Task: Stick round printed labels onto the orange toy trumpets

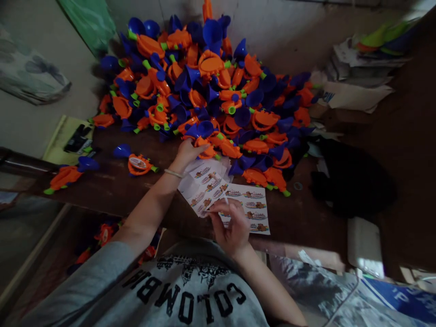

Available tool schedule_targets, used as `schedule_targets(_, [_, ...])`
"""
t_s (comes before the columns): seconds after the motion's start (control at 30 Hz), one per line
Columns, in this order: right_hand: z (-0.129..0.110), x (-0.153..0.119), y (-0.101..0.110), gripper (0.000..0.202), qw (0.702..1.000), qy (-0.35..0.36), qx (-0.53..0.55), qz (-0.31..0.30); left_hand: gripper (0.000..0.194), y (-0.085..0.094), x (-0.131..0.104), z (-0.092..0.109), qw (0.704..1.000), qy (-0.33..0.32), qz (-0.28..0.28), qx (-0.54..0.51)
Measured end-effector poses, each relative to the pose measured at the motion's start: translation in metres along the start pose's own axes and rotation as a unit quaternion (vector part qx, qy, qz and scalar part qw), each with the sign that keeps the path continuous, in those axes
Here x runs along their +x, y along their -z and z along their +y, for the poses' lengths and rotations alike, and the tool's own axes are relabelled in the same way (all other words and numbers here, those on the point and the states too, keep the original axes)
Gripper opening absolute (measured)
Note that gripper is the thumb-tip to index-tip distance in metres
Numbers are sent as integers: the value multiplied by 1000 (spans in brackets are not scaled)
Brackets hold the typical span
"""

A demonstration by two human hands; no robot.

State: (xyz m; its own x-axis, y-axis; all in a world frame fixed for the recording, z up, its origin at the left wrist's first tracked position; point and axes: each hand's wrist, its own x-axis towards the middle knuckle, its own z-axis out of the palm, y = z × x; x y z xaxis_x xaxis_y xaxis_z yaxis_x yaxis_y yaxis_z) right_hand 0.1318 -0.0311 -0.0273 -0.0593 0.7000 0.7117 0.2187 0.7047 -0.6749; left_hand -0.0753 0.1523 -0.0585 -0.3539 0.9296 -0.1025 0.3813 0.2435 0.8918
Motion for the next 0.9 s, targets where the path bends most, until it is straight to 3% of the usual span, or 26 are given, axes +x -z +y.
schedule_targets(0.1, [2, 9, 4, 76, 997, -19, 42, 55, 33, 10, -14, 4, 995, -7, 11, -102])
schedule_targets(0.2, [1, 18, 8, 79, 990, -70, 66, 103, 38, 20, -45, 12, 978, -28, 25, -203])
schedule_targets(0.27, [0, 24, 8, 76, 983, -105, 89, 124, 47, 24, -72, 17, 945, -44, 10, -323])
schedule_targets(0.37, [-2, 32, 3, 72, 978, -130, 100, 129, 55, 24, -116, 21, 882, -35, -73, -464])
schedule_targets(0.47, [-6, 38, -6, 72, 978, -135, 87, 135, 58, 20, -154, 20, 868, -14, -147, -473])
schedule_targets(0.6, [-9, 41, -15, 73, 979, -135, 57, 143, 67, 17, -184, 15, 860, -66, -176, -475])
schedule_targets(0.77, [-15, 40, -22, 73, 978, -128, 49, 154, 68, 18, -193, 12, 854, -170, -187, -456])
schedule_targets(0.9, [-22, 40, -24, 70, 977, -131, 50, 160, 65, 18, -195, 17, 863, -194, -177, -432])
